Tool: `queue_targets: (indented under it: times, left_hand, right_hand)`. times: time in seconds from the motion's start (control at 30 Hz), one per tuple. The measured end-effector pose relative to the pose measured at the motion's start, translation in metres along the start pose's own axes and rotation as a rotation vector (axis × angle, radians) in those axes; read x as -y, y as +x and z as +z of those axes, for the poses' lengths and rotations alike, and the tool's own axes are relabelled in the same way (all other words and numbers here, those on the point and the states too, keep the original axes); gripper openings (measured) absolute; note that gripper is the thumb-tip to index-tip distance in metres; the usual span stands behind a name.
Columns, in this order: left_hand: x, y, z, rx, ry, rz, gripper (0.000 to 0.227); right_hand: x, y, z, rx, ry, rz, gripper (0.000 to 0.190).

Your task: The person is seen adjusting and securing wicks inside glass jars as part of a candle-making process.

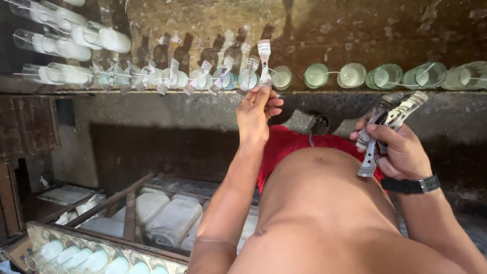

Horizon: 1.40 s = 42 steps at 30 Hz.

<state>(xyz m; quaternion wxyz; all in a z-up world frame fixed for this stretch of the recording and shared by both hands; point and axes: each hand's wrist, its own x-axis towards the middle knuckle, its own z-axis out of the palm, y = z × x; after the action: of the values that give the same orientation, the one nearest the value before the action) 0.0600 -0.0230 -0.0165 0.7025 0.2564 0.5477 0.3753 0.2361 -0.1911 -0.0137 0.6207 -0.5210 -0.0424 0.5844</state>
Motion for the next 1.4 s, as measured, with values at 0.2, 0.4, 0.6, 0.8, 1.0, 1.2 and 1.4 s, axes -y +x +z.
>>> queue_targets:
  times: [0.2, 0.4, 0.6, 0.8, 1.0, 1.2, 1.4]
  left_hand:
    - [0.007, 0.001, -0.007, 0.013, -0.027, -0.019, 0.019]
    - [0.005, -0.002, -0.005, 0.011, -0.005, -0.045, 0.018]
    - [0.015, -0.002, -0.008, 0.027, 0.134, -0.075, 0.014]
    - [0.017, 0.003, -0.011, 0.049, 0.232, -0.093, 0.015]
    - [0.022, 0.005, -0.022, -0.012, 0.254, -0.127, 0.021]
    - [0.007, -0.051, -0.017, 0.171, 0.667, 0.372, 0.016]
    - [-0.013, -0.068, 0.039, 0.826, 1.143, 0.906, 0.047]
  right_hand:
    - [-0.001, 0.001, -0.005, -0.025, 0.048, 0.027, 0.017]
    - [0.001, 0.000, 0.000, 0.001, 0.087, 0.026, 0.018]
    - [0.005, -0.001, 0.005, 0.015, 0.067, 0.063, 0.021]
    - [0.001, 0.000, 0.003, -0.045, 0.021, 0.110, 0.023]
    - [0.002, -0.004, 0.007, -0.018, -0.050, 0.055, 0.036]
    - [0.015, -0.008, 0.012, 0.114, -0.149, -0.009, 0.049]
    - [0.045, -0.015, 0.018, 0.244, -0.806, -0.060, 0.056]
